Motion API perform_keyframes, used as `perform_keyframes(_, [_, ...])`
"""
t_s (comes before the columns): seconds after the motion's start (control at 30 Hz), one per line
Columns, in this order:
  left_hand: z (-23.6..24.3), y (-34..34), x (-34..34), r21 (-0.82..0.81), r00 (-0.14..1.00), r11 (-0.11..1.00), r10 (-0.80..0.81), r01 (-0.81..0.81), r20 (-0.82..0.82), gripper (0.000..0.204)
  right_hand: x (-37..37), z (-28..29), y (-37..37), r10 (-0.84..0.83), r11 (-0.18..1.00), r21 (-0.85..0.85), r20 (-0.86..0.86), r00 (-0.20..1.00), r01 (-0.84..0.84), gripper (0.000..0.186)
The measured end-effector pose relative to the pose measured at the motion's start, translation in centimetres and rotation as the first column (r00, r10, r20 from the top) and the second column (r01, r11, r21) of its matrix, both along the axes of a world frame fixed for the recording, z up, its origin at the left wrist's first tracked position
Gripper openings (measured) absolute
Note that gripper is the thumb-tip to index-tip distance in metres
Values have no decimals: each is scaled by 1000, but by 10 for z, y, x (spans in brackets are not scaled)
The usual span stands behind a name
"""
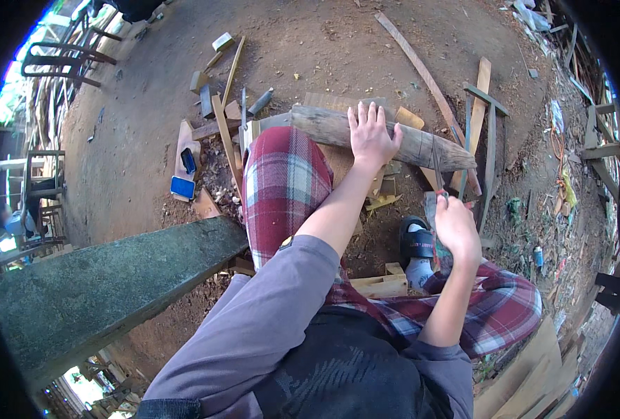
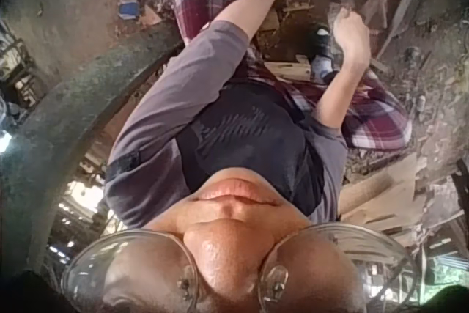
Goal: Using a knife to carve and shape a wooden log or piece.
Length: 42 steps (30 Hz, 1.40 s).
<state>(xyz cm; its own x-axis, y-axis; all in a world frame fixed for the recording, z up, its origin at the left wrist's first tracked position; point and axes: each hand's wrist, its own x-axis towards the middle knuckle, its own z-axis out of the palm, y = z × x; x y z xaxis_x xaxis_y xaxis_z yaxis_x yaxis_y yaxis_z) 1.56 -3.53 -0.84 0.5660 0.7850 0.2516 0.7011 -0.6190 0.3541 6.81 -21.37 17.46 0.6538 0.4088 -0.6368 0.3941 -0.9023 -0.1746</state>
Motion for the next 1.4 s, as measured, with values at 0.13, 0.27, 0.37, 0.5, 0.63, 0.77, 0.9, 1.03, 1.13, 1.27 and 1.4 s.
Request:
perform_keyframes(0.13, [3,-1,1,0,999,1000,-14,14,-30,60,19,-49,12,-50,995,88,41,998,46,46])
perform_keyframes(0.27, [5,-2,2,1,999,1000,-11,11,-37,60,14,-81,32,-125,968,231,125,984,94,45])
perform_keyframes(0.37, [4,1,4,19,999,1000,6,-6,-33,59,4,-103,39,-219,949,276,228,949,153,43])
perform_keyframes(0.5, [2,0,1,1,1000,1000,-2,2,12,58,5,-56,25,-114,975,204,125,986,87,45])
perform_keyframes(0.63, [-2,1,1,6,1000,1000,13,-13,29,58,-6,-34,2,-79,993,92,70,994,72,46])
perform_keyframes(0.77, [-5,0,2,23,999,1000,7,-8,35,57,-4,-28,2,-60,995,87,48,997,55,47])
perform_keyframes(0.9, [-2,0,2,48,998,999,-25,22,66,55,5,-58,10,-94,982,171,79,992,79,47])
perform_keyframes(1.03, [0,0,2,66,1000,998,-20,18,22,55,19,-97,25,-127,969,228,127,984,96,48])
perform_keyframes(1.13, [1,3,1,97,1000,995,-10,12,-13,56,14,-113,31,-158,945,309,151,976,105,44])
perform_keyframes(1.27, [-2,0,1,44,999,999,-19,17,32,57,16,-101,24,-122,960,272,171,978,72,44])
perform_keyframes(1.4, [-2,0,0,67,999,997,-40,38,18,56,1,-67,12,-73,984,172,165,984,44,42])
